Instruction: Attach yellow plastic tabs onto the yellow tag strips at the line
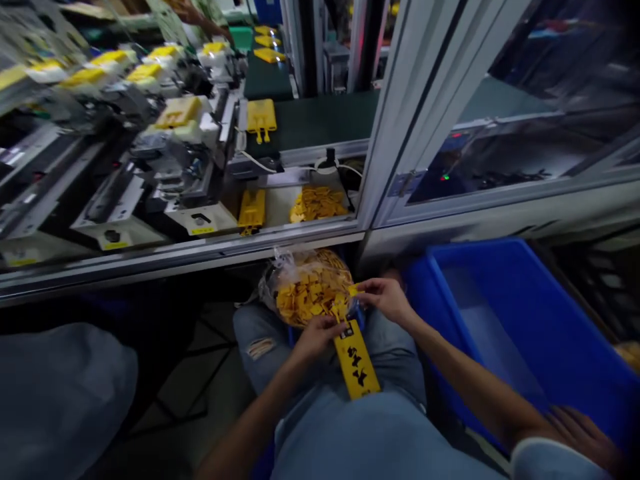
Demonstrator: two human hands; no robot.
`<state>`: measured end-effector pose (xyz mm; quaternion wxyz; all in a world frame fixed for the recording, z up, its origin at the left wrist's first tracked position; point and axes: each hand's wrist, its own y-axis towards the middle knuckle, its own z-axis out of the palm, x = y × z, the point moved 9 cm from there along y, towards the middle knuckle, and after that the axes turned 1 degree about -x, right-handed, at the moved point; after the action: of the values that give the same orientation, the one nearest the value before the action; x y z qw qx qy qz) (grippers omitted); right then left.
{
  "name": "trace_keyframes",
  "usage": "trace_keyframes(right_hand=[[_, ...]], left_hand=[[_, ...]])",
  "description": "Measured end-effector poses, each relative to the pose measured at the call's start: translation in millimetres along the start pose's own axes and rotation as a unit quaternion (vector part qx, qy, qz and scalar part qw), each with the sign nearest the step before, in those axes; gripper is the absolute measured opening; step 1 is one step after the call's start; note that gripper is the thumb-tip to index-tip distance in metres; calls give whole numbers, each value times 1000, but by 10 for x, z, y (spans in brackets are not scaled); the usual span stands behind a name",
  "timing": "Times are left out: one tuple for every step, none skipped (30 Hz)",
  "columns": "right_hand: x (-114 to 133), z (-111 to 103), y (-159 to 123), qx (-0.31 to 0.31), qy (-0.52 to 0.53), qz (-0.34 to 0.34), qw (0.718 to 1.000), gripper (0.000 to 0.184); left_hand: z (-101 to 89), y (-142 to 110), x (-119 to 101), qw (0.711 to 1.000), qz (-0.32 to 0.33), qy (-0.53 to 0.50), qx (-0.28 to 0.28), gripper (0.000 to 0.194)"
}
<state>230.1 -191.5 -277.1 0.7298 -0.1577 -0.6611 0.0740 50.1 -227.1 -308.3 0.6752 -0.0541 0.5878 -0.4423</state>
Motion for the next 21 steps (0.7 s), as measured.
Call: trace_keyframes(right_hand=[[17,-52,-37,-27,-47,-35,998,29],[61,-95,-80,-50,-93,-75,992,24],[125,-124,-131,-65,-135,-115,982,19],[193,-133,-183,-71,-170,-149,971,16],[251,-131,-232,-68,-196,-173,963,15],[293,-126,-273,-61,-212,-183,958,15],[317,-118,-305,-52,-219,-182,957,16],[321,-110,-329,-43,-218,-171,960,17],[307,-102,-345,-36,-211,-155,965,18],[279,-94,-355,-31,-196,-136,971,18],[241,-86,-361,-29,-174,-118,977,17],[197,-72,-361,-26,-146,-100,984,15],[150,-57,-359,-24,-115,-83,990,13],[99,-38,-354,-20,-83,-64,994,13],[42,-14,-348,-11,-54,-39,998,17],[-19,19,-347,3,-28,-7,1000,21],[-77,61,-354,23,-6,29,999,25],[-127,110,-371,48,17,65,997,27],[-162,158,-398,75,41,97,992,30],[-179,201,-428,99,67,121,985,33],[-179,230,-456,117,93,136,979,37]], left_hand=[[30,15,18,1000,-5,0,4,57],[57,29,33,1000,-8,1,5,59],[78,42,45,1000,-7,4,4,60],[95,53,58,1000,-7,6,1,61],[109,63,73,1000,-7,8,-3,62],[125,72,83,1000,-5,8,-6,63],[142,79,90,1000,-2,5,-6,63],[158,84,92,1000,1,0,-6,62],[175,87,91,1000,5,-5,-6,61],[191,89,85,1000,9,-10,-5,60],[206,90,79,1000,12,-16,-3,60],[219,91,74,1000,13,-20,-2,60],[228,90,67,1000,13,-22,-2,60],[237,89,59,1000,15,-22,-1,60],[246,88,51,1000,16,-20,0,60],[255,87,44,1000,18,-18,3,60],[265,86,39,1000,19,-15,6,60],[270,85,34,1000,21,-12,8,60],[272,84,33,1000,23,-11,9,61],[270,84,37,1000,23,-11,8,61],[263,85,44,1000,22,-11,6,62]])
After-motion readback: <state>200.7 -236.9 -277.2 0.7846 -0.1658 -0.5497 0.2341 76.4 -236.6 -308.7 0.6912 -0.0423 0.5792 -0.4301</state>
